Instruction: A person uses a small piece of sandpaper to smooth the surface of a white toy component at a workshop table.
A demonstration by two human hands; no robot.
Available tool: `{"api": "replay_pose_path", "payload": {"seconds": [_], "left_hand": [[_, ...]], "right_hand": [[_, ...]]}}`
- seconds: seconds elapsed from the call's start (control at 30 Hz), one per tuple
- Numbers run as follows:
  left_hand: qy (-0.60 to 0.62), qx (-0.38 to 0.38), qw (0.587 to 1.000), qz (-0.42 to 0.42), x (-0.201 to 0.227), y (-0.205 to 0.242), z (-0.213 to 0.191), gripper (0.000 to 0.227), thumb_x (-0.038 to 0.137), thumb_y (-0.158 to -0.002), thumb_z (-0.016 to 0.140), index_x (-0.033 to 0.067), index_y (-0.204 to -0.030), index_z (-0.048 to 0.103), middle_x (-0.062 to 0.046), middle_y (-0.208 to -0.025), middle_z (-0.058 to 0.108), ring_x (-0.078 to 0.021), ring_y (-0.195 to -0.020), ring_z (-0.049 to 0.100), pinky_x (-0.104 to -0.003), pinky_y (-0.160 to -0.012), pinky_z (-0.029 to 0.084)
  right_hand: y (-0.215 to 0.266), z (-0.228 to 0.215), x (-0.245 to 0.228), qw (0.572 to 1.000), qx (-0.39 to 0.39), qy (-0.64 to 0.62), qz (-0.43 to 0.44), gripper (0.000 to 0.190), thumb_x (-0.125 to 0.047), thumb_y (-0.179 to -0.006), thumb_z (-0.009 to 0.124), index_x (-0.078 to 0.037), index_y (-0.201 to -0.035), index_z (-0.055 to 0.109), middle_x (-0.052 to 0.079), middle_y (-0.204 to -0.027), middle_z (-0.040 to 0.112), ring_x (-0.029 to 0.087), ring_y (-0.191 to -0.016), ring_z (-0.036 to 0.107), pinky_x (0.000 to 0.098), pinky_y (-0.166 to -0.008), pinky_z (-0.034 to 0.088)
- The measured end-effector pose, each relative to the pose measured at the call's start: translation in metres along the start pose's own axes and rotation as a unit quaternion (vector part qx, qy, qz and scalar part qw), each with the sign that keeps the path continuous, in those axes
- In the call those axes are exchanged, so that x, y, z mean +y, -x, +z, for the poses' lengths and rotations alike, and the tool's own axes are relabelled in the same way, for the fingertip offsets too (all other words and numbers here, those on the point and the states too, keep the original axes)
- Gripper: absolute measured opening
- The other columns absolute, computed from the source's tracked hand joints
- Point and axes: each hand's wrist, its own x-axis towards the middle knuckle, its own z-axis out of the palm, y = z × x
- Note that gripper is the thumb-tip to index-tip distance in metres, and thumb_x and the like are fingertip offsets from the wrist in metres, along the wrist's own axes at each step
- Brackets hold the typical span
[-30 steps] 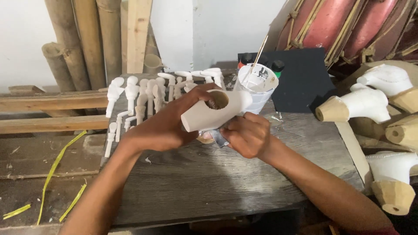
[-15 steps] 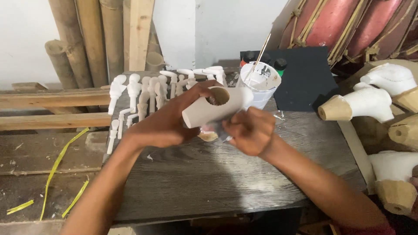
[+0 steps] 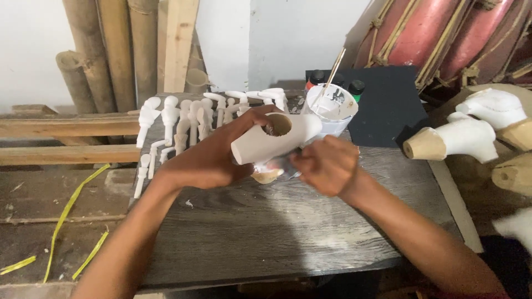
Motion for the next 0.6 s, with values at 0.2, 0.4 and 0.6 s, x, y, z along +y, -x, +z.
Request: {"api": "replay_pose_path", "payload": {"seconds": [0.2, 0.4, 0.6], "left_hand": [[0.01, -0.01, 0.999, -0.032, 0.007, -0.003, 0.003, 0.088, -0.009, -0.071, 0.071, 0.0134, -0.148, 0.035, -0.013, -0.148, 0.05, -0.0293, -0.132, 0.055, -0.039, -0.097, 0.059], [-0.018, 0.001, 0.997, -0.074, 0.006, 0.002, 0.004, 0.079, -0.009, -0.073, 0.069, 0.0128, -0.144, 0.04, -0.012, -0.165, 0.031, -0.0335, -0.145, 0.043, -0.051, -0.106, 0.05], [0.03, -0.01, 0.999, -0.034, 0.0, 0.003, 0.004, 0.074, -0.013, -0.072, 0.067, 0.0164, -0.135, 0.044, -0.011, -0.159, 0.04, -0.0312, -0.144, 0.045, -0.045, -0.106, 0.049]], "right_hand": [[0.004, -0.001, -0.002, 0.998, -0.04, 0.021, -0.034, 0.03, 0.006, -0.095, 0.058, -0.007, -0.068, 0.057, 0.007, -0.066, 0.063, 0.016, -0.053, 0.056, 0.0282, -0.047, 0.037], [0.019, 0.001, 0.008, 0.999, 0.024, 0.009, -0.026, 0.016, 0.009, -0.09, 0.062, 0.004, -0.076, 0.068, 0.012, -0.061, 0.055, 0.02, -0.049, 0.049, 0.0325, -0.046, 0.025], [0.019, 0.001, -0.002, 0.999, -0.044, 0.009, -0.001, 0.036, 0.005, -0.095, 0.062, -0.006, -0.064, 0.048, 0.008, -0.06, 0.051, 0.016, -0.048, 0.039, 0.029, -0.045, 0.026]]}}
